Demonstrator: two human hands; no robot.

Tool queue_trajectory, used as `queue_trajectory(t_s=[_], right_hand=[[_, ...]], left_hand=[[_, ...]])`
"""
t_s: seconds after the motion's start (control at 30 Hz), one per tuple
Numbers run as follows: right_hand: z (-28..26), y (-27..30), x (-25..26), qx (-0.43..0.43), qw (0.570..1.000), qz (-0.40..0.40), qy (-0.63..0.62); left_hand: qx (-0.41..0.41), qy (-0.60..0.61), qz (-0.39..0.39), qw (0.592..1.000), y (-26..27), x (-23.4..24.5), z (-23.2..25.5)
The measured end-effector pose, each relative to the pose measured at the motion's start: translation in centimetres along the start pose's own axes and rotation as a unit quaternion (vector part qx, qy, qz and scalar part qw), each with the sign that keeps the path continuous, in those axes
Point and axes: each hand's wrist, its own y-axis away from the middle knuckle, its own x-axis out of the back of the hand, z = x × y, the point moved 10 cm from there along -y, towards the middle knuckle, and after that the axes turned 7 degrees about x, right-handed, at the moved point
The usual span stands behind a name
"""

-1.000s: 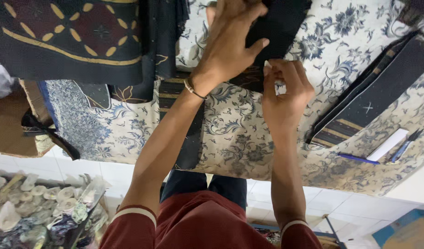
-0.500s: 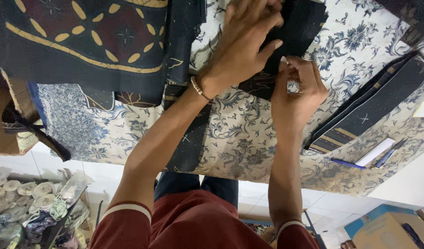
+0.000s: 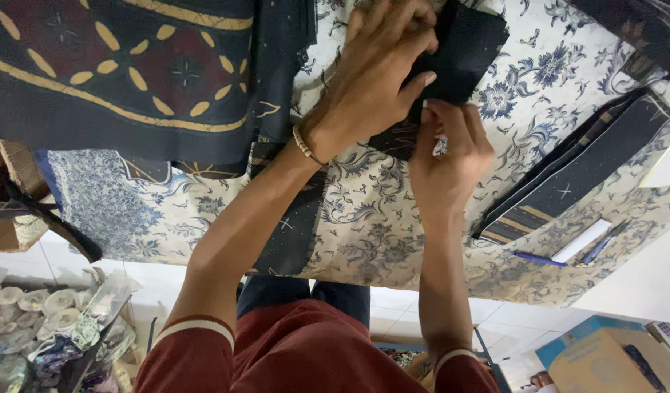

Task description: The person folds several dark patterned fabric pieces on a floral-patterned table. They align edges, fold the items in half, and place them in a neat stack. The person handles each piece individually and arranges them on the table.

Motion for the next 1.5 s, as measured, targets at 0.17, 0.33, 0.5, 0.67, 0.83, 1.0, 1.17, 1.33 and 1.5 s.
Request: queue_trajectory(t_s=[0.17, 0.33, 0.5, 0.67, 0.83, 1.0, 1.17, 1.33, 1.5], right_hand=[[0.8, 0.7, 0.1, -0.009, 0.999, -0.026, 0.039], [2.4, 1.8, 2.2, -0.031, 0.998, 0.03, 0.033], [4.1, 2.8, 3.3, -0.093, 0.99, 0.094, -0.055], [6.8, 3.1, 3.6, -0.163, 0.96, 0.132, -0.186], [5.0, 1.2, 3.4, -0.082, 0.984, 0.096, -0.124], [3.5, -1.0, 2.2, -0.041, 0.995, 0.056, -0.071], [2.4, -2.1, 0.8, -0.006, 1.0, 0.013, -0.026], [1.7, -1.7, 0.7, 0.001, 0.999, -0.03, -0.027], [1.6, -2.0, 0.6, 0.045, 0.998, -0.04, 0.015]], left_hand=[[-0.006, -0.002, -0.003, 1.0, 0.0, 0.2, 0.0], [0.015, 0.006, 0.019, 1.0, 0.0, -0.4, 0.0], [0.065, 0.037, 0.037, 0.997, -0.9, -0.4, 0.9], [0.014, 0.171, -0.051, 0.984, 2.2, 0.9, 3.3], [0.02, 0.278, -0.124, 0.952, 5.6, 2.7, 5.7], [0.089, 0.287, -0.152, 0.942, 6.8, 3.1, 5.3], [0.081, 0.295, -0.152, 0.94, 7.5, 3.2, 5.0], [0.088, 0.302, -0.175, 0.933, 8.3, 3.2, 5.0], [0.113, 0.294, -0.182, 0.932, 8.8, 2.8, 4.6]])
